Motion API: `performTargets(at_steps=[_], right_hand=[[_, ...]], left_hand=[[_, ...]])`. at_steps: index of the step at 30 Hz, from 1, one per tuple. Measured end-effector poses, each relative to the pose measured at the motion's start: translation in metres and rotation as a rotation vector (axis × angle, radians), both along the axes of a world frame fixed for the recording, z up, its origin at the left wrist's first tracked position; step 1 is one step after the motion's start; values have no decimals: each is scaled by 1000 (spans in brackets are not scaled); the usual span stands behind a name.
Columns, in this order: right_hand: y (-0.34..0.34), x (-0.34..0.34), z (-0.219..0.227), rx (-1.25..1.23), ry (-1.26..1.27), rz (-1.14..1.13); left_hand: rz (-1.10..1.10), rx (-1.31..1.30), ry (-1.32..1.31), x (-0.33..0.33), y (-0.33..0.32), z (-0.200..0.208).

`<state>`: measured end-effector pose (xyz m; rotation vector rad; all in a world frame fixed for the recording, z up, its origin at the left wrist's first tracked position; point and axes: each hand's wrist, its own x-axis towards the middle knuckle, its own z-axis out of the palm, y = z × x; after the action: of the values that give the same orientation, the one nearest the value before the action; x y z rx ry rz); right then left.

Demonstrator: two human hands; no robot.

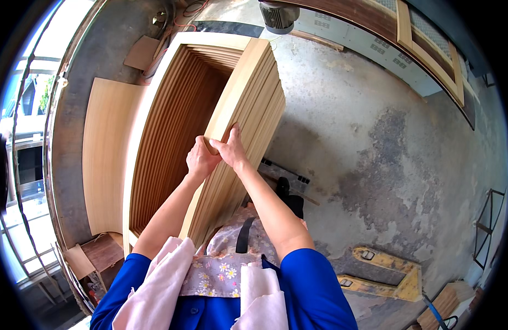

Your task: The person lifts a rectangular wooden frame and places it into a larger curved wooden cabinet structure. They adjust the frame's position within the cabinet and then remove it, repeating the process of lifting and placing the frame multiple times.

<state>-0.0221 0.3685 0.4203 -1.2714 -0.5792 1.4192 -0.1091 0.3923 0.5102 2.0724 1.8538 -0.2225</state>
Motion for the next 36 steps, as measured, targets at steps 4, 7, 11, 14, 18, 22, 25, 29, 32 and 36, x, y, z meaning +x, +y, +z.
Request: performTargets(at_steps=[4, 7, 11, 14, 18, 22, 25, 29, 32, 36], right_hand=[[5, 4, -1, 4, -27, 39], [7, 3, -1, -24, -111, 60], [7, 1, 2, -43, -213, 85], [5, 2, 5, -41, -241, 95], [4, 2, 2, -19, -152, 67], [3, 0, 1, -11, -76, 45], [4, 0, 2, -5, -45, 35], [6, -2, -2, 4, -41, 26], [6, -3, -2, 10, -66, 11], [15, 26, 7, -29, -167, -37]], left_hand=[[-32, 13, 4, -4, 2, -7], [-26, -5, 1, -1, 3, -4], [-34, 27, 4, -1, 1, -4], [-43, 32, -13, -3, 1, -6], [0, 23, -59, -2, -1, -8], [-6, -12, -58, -2, 0, -4], [3, -13, -46, -2, 1, -7], [4, -3, -45, -2, 1, -9], [13, 2, -43, -2, 2, -10], [8, -31, -25, -6, 0, -1]])
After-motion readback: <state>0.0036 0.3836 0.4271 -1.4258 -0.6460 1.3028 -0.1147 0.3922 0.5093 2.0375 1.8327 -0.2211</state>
